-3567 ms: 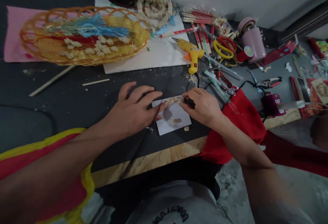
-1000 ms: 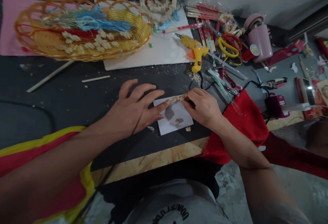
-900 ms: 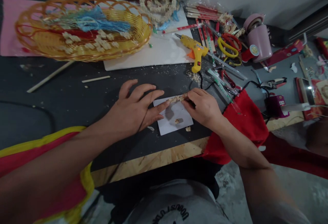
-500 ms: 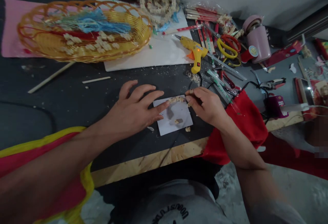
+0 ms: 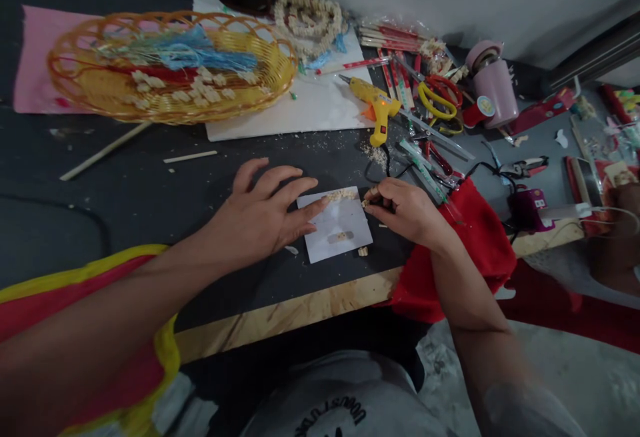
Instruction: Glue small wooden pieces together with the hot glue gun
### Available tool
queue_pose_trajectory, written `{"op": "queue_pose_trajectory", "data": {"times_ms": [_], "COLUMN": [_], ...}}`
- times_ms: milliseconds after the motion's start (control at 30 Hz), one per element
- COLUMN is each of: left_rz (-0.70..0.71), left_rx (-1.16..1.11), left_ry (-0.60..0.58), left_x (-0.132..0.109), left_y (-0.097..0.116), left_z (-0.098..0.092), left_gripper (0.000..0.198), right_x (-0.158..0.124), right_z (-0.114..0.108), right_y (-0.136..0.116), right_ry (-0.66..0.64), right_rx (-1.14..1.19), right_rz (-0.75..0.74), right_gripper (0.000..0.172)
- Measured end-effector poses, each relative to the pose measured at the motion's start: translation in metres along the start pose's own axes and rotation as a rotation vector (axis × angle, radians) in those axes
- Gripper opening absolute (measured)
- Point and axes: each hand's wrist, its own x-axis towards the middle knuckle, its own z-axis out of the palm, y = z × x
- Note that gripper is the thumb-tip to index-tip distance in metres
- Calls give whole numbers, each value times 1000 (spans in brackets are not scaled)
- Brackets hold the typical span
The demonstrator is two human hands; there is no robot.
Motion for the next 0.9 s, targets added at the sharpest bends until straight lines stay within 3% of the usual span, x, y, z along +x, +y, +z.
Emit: {"op": "queue_pose_trajectory", "data": {"times_ms": [233, 467, 667, 900], "left_rz": [10, 0, 0, 20], "left_rx": [23, 49, 34, 59], "left_ry": [-34, -80, -39, -2], "left_x": [0, -1, 0, 0], "left_y": [-1, -1, 0, 0], "left_z": [-1, -3, -2, -1], "left_gripper": [29, 31, 28, 29], "right_x": [2, 4, 5, 8], "right_z": [9, 11, 8, 16], "right_y": [-4, -5, -6, -8], "right_ry": [110, 136, 63, 118], "right_rx": [63, 62, -7, 9], "right_rz": [35, 33, -30, -66], "right_gripper": [2, 3, 6, 7]}}
